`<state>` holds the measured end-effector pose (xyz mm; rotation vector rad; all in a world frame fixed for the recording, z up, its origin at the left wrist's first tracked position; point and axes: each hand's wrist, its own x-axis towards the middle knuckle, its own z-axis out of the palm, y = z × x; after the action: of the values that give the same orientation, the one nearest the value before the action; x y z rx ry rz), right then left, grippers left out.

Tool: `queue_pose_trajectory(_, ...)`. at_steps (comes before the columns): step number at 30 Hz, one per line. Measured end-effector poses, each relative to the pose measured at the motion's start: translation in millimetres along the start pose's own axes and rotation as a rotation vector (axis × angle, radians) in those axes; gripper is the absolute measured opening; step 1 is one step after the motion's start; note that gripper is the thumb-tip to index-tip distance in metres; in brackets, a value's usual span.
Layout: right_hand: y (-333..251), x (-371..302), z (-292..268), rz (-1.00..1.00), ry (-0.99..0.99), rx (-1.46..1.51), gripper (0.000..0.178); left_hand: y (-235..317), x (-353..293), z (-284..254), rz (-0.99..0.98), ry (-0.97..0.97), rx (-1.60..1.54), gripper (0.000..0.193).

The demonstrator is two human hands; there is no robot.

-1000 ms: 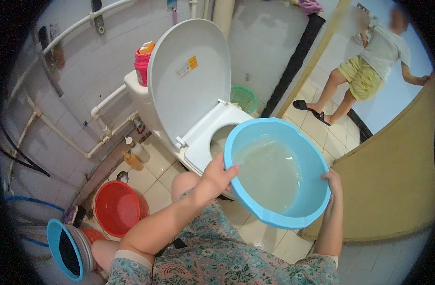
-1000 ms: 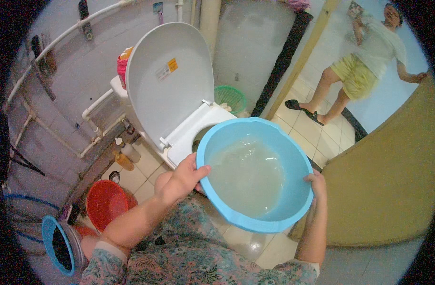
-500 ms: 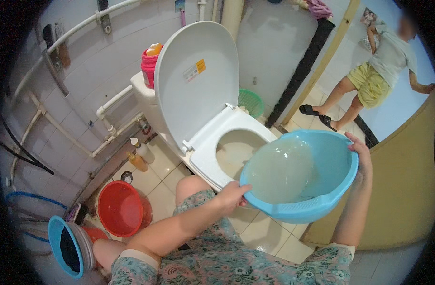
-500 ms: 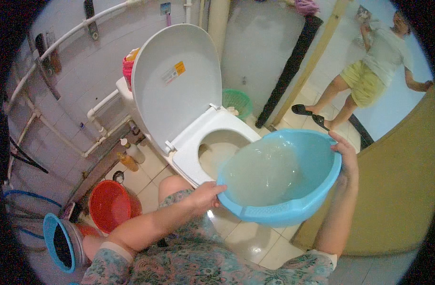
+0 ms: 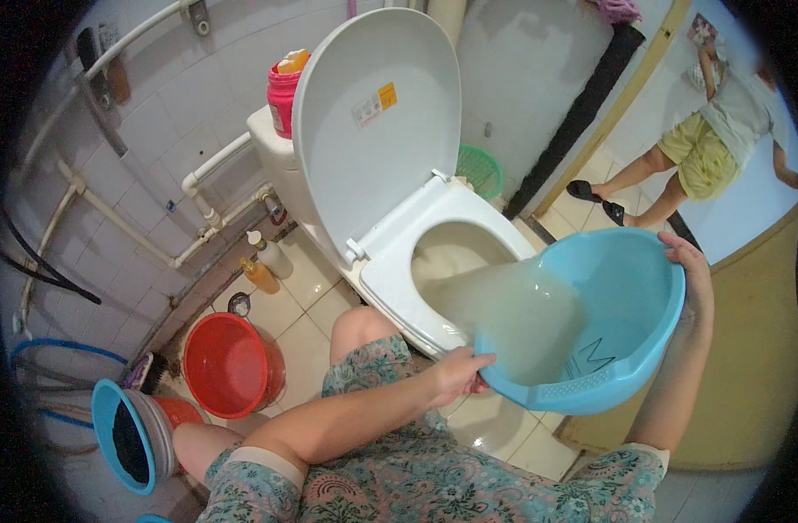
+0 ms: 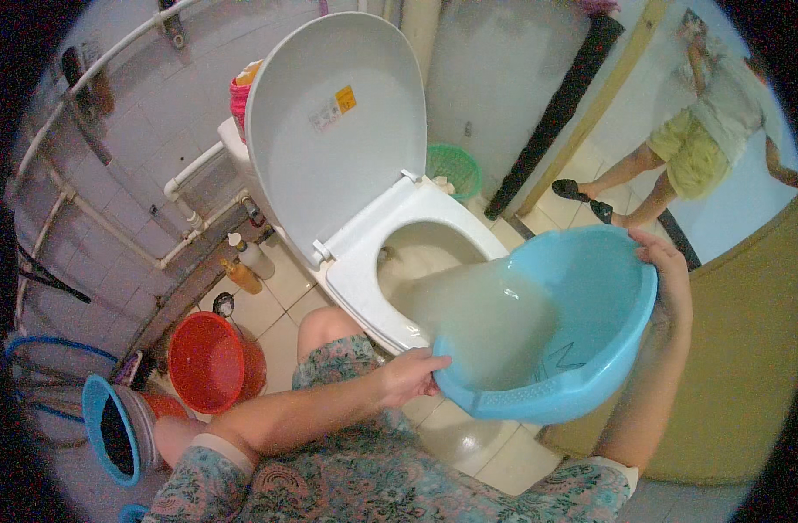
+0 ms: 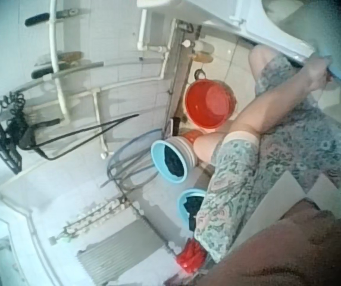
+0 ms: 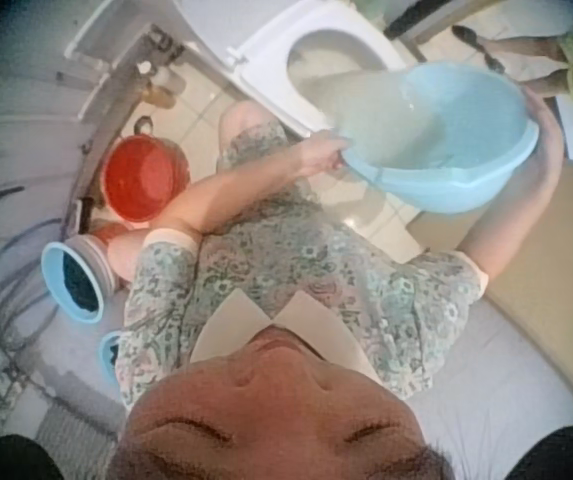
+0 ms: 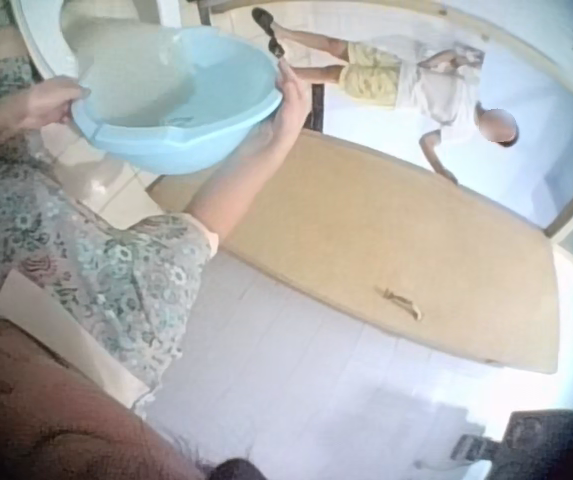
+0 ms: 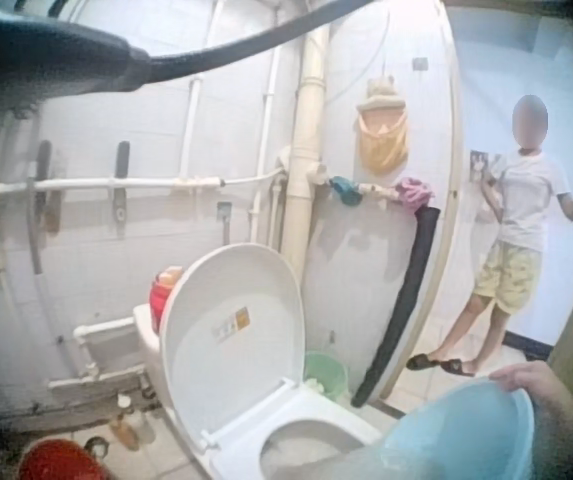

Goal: The person is sitting on the floor in a bathroom, hand-washing dark-colored clothes. They repeatedly submerge the clothes in a blue basin, scrub them by hand, and wring them out. The person also refills the basin with water from a wall-mounted tap and pours out the dirty water into the toilet.

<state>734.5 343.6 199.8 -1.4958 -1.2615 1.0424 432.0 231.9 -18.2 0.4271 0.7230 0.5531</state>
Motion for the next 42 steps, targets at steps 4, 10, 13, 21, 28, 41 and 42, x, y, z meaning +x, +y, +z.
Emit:
queue_pose_trajectory(4,3,-4,-4,-0.030,0.071,-0.011,0.034,11,-1,5,0.031,0.036,0.021,0.026)
queue_pose_trajectory(10,8,-23,-16,-0.167,0.225,0.017,0.036,26,0,14,0.204,-0.021,0.081,0.032)
queue_pose_trajectory(13,25,-30,-31,-0.243,0.345,0.097,0.037,27,-2,24,0.289,-0.017,0.129,0.035)
queue_pose_trajectory(21,16,-19,-32,-0.207,0.255,-0.018,0.029,9,10,14,0.253,-0.080,0.057,0.042)
queue_pose_trajectory(28,-3,-4,3,-0.189,0.182,-0.143,0.022,6,-6,-2,0.117,-0.053,0.079,0.054)
queue_pose_trajectory(41,-59,-1,66,-0.439,0.119,-0.397,0.013,37,-75,-56,0.337,0.198,-0.053,0.041)
queue_pose_trajectory(42,-62,-3,68,-0.474,0.106,-0.380,0.012,37,-76,-63,0.362,0.194,-0.067,0.040)
